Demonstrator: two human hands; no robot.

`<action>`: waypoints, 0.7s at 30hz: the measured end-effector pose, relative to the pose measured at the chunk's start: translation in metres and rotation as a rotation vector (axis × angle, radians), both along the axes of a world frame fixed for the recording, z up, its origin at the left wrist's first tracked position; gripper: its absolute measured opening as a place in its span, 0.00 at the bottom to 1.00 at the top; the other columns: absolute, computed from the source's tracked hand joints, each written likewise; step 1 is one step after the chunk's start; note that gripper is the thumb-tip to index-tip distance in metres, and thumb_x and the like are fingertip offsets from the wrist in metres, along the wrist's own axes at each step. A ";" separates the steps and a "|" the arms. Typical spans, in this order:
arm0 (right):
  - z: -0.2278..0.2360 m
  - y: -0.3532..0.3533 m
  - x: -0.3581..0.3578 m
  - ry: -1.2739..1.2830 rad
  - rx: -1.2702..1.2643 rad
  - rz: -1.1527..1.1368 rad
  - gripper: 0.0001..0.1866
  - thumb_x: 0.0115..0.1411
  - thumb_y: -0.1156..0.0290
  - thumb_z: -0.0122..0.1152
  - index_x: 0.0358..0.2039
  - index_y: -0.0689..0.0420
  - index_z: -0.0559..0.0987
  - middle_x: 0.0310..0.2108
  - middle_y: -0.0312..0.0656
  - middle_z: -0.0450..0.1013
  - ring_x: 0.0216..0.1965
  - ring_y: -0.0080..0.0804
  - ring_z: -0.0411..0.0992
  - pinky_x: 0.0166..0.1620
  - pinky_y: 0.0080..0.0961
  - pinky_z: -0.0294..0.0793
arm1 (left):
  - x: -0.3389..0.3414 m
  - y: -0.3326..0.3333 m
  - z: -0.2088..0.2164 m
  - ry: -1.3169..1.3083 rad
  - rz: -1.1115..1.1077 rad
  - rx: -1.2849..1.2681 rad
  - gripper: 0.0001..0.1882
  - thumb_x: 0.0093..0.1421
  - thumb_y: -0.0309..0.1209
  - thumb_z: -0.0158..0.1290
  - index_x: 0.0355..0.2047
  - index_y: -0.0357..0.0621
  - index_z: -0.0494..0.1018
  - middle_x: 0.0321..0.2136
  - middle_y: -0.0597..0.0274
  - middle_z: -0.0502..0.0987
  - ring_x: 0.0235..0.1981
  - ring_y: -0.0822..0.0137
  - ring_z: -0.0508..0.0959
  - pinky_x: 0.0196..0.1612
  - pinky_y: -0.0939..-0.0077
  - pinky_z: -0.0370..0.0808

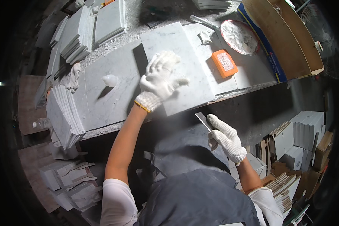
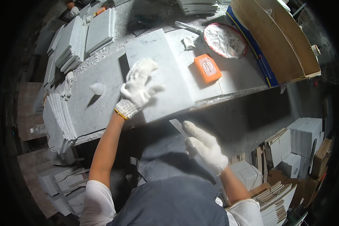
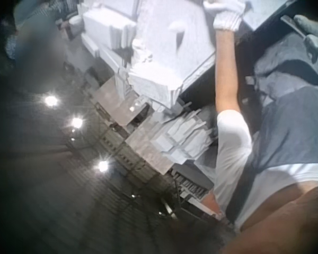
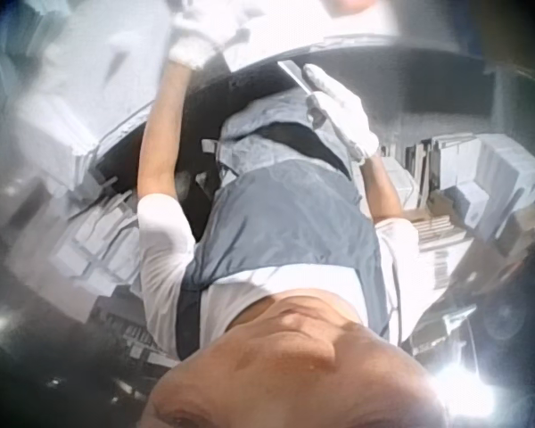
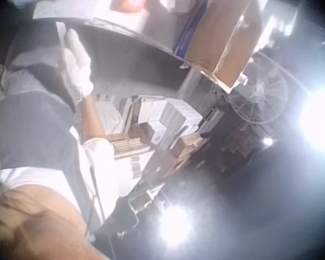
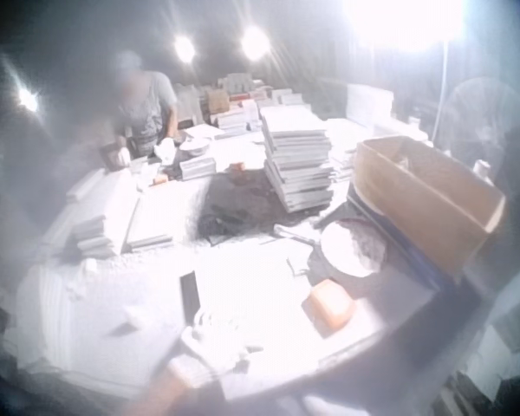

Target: The person repeatedly scrapes and smooths the edges of rectangular stone tiles using a metal scraper and an orange block. They handle each tile one at a time, scraping edges and wiping surfaces, then place finished tiles into a stack on the table.

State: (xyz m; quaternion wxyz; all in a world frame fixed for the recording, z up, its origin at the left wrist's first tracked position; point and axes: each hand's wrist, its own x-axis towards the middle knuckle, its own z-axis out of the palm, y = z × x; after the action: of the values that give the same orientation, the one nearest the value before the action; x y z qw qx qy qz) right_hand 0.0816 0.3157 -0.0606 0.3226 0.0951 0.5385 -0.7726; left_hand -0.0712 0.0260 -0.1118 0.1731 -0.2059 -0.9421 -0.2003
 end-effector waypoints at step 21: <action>0.000 0.012 -0.014 0.025 -0.009 -0.182 0.20 0.66 0.66 0.68 0.53 0.63 0.77 0.37 0.42 0.78 0.33 0.29 0.79 0.35 0.26 0.81 | 0.018 -0.026 0.001 0.280 0.392 -1.142 0.43 0.70 0.62 0.37 0.76 0.47 0.53 0.77 0.55 0.51 0.78 0.57 0.49 0.80 0.58 0.39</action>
State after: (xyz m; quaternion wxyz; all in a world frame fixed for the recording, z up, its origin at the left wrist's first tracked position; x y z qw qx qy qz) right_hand 0.0680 0.3276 -0.0603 0.2449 0.1324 0.5284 -0.8021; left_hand -0.0529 0.0001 -0.1111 0.1912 -0.1137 -0.8892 0.3998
